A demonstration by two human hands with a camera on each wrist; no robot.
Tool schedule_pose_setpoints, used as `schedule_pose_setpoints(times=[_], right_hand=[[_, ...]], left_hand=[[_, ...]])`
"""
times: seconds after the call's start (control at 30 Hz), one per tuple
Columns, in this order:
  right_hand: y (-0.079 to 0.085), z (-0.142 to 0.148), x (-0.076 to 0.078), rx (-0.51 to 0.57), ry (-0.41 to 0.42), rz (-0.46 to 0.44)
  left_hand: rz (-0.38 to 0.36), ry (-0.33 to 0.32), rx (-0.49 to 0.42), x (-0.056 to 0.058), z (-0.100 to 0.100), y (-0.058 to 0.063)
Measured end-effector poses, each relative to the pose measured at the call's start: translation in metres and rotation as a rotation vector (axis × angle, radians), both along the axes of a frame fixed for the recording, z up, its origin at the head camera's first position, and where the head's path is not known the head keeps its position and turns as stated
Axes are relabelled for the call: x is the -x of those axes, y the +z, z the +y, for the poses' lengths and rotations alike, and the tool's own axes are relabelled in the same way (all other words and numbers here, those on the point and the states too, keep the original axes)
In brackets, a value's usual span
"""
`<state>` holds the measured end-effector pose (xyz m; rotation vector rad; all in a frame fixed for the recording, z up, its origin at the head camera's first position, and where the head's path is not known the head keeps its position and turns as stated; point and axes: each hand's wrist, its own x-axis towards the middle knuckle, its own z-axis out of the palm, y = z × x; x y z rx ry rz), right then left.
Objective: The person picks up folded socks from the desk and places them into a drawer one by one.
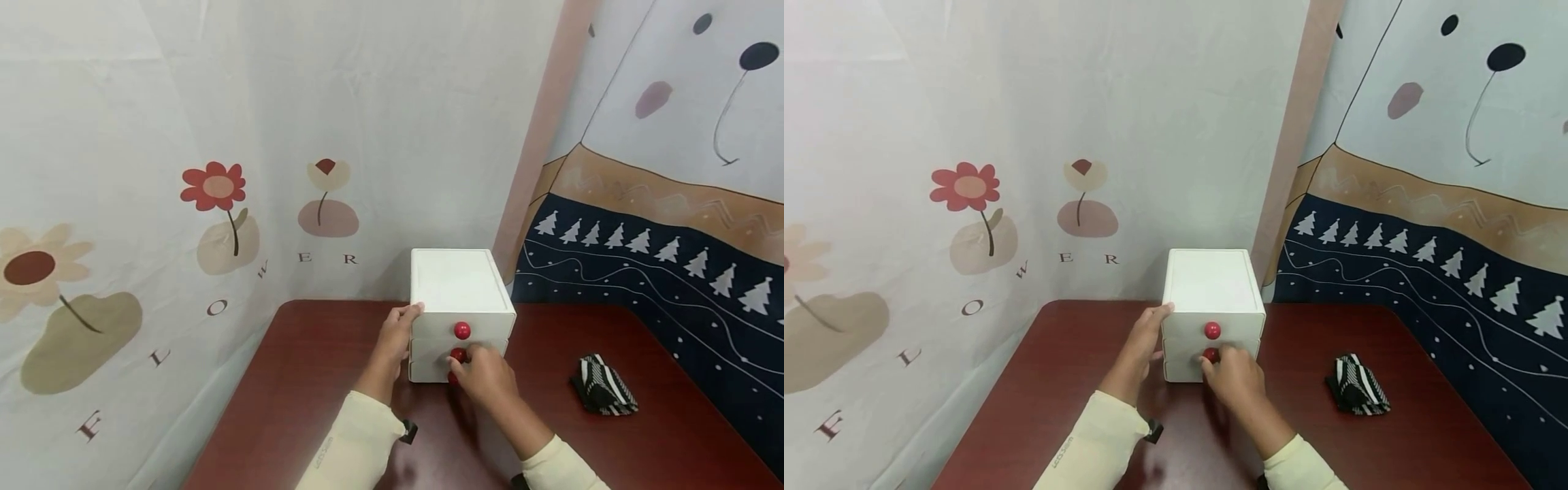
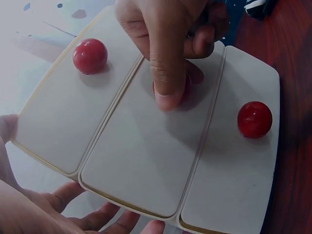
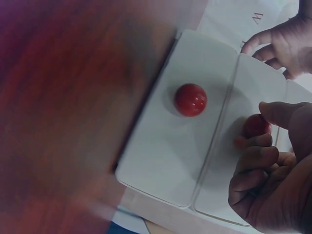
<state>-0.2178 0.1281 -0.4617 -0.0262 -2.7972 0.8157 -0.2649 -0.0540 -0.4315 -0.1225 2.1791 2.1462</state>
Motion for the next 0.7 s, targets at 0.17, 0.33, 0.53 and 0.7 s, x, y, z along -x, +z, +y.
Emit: schedule_pose_setpoints(times=[0.17,0.33,0.53,0.7], right_hand=[[-0.013,0.001,0.001,-0.002,-0.015,-0.059],[-0.025,0.001,0.004,-0.038,-0.031,-0.117],[-0.034,-0.003,0.008,-0.090,-0.003,-0.163],[-0.034,-0.004,0.010,-0.118,0.011,-0.161]], left_hand=[[-0.001,-0.002,-0.014,-0.001,0.000,-0.003],[0.006,-0.008,-0.027,-0.001,0.000,-0.006],[0.015,-0.002,-0.021,-0.001,-0.001,-0.004],[0.008,-0.004,-0.008,0.002,0.000,-0.004]])
